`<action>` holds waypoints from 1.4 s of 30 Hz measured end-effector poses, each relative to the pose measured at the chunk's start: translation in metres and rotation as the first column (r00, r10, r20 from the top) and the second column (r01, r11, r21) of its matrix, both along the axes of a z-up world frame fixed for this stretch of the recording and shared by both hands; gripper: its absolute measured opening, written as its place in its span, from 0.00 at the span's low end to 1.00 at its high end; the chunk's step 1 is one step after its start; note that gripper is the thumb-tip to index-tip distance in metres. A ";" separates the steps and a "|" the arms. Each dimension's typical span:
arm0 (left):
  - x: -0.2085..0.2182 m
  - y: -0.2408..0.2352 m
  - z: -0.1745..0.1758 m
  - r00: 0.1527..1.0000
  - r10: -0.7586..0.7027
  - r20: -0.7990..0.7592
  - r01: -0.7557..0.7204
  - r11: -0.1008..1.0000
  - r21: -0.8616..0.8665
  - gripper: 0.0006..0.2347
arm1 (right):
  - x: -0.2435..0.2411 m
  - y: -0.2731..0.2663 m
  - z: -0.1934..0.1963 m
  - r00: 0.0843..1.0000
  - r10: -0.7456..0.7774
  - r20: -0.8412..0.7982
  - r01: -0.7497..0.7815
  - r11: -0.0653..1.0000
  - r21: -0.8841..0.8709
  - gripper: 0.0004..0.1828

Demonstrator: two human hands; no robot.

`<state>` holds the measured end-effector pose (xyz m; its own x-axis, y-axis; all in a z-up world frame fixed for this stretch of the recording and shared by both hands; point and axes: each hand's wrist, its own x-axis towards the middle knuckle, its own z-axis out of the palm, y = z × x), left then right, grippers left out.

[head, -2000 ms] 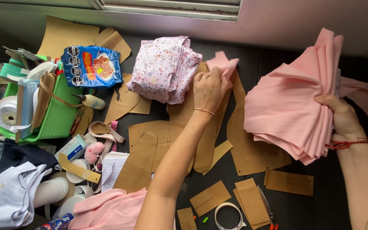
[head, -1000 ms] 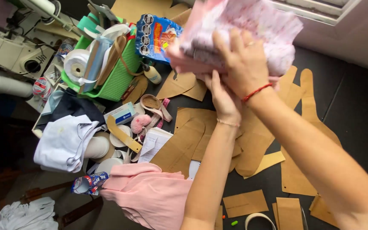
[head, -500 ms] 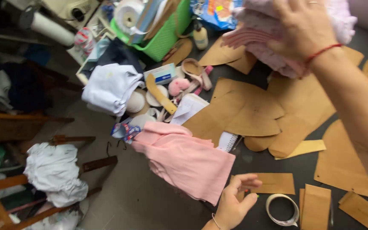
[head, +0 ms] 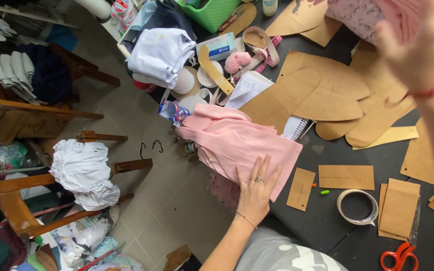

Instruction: Sorting, folding, and stacking cut fabric pieces on a work table, using scissors and a rotary cutter for trimming.

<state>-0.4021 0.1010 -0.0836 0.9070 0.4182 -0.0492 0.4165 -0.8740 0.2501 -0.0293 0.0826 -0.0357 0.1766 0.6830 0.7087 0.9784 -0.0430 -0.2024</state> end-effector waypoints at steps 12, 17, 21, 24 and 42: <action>-0.009 0.020 -0.017 0.851 0.290 0.438 -0.026 0.856 -0.517 0.04 | -0.266 -0.081 -0.009 -0.542 -0.334 -0.771 -0.074 0.933 -0.352 0.15; -0.013 0.023 0.001 0.853 0.425 0.303 -0.121 0.726 -0.677 0.04 | -0.278 -0.063 -0.006 -0.605 -0.233 -0.762 -0.076 0.969 -0.236 0.24; -0.011 0.023 0.025 0.840 0.484 0.245 -0.132 0.621 -0.772 0.04 | -0.285 -0.055 -0.031 -0.525 -0.148 -0.838 0.018 0.983 -0.185 0.20; -0.008 0.022 0.021 0.847 0.483 0.224 -0.101 0.560 -0.822 0.06 | -0.292 -0.058 -0.041 -0.301 -0.213 -0.930 0.004 0.975 -0.224 0.22; -0.036 0.091 0.083 0.387 0.670 0.633 -0.174 0.728 -0.663 0.06 | -0.281 -0.057 -0.036 -0.555 -0.204 -0.806 0.013 0.967 -0.254 0.27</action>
